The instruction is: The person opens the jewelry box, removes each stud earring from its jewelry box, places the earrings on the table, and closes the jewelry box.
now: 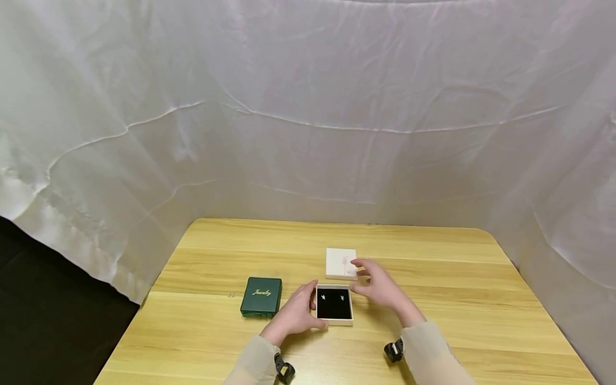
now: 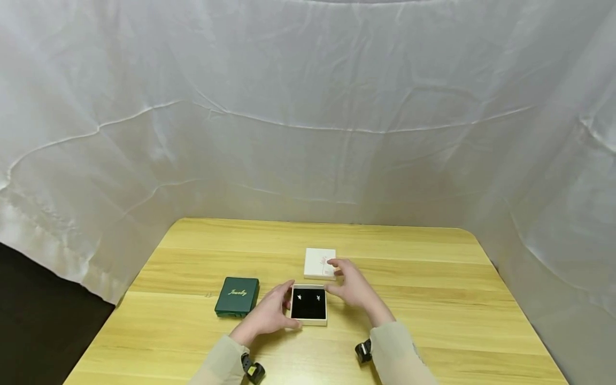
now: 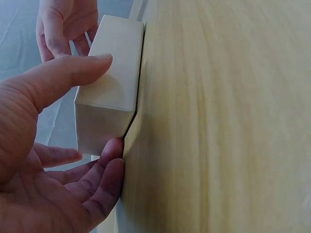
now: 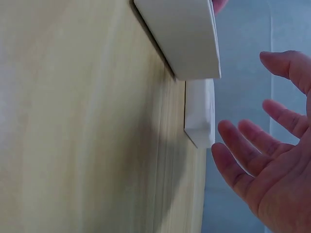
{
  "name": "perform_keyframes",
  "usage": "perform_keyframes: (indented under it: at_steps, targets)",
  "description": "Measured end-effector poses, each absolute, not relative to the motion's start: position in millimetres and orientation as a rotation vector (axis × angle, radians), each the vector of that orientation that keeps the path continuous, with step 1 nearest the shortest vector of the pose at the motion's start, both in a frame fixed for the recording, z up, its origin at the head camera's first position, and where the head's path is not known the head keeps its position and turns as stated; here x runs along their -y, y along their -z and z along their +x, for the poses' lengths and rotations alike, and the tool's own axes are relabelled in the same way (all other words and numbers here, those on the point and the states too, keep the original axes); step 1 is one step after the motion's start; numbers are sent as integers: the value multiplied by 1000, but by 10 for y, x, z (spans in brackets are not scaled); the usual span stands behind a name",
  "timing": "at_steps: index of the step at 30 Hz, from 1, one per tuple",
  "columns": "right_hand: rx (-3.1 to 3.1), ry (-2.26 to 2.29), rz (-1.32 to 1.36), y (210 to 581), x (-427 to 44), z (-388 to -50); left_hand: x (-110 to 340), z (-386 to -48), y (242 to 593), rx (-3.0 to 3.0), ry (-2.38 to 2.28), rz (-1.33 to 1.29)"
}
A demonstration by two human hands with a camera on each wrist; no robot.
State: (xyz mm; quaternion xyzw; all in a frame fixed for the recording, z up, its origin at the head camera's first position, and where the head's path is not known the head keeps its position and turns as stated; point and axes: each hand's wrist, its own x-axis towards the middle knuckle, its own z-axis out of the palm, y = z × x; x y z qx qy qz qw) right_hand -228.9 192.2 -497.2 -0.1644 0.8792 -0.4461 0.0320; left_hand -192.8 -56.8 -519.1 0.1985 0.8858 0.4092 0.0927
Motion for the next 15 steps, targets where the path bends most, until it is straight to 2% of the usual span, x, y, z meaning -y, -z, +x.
perform_keyframes:
  at_steps: [15]
  targets:
    - [-2695,1327,-639,5062,-1788,-2090,576,-1935,5203,-2636,-1219,578]
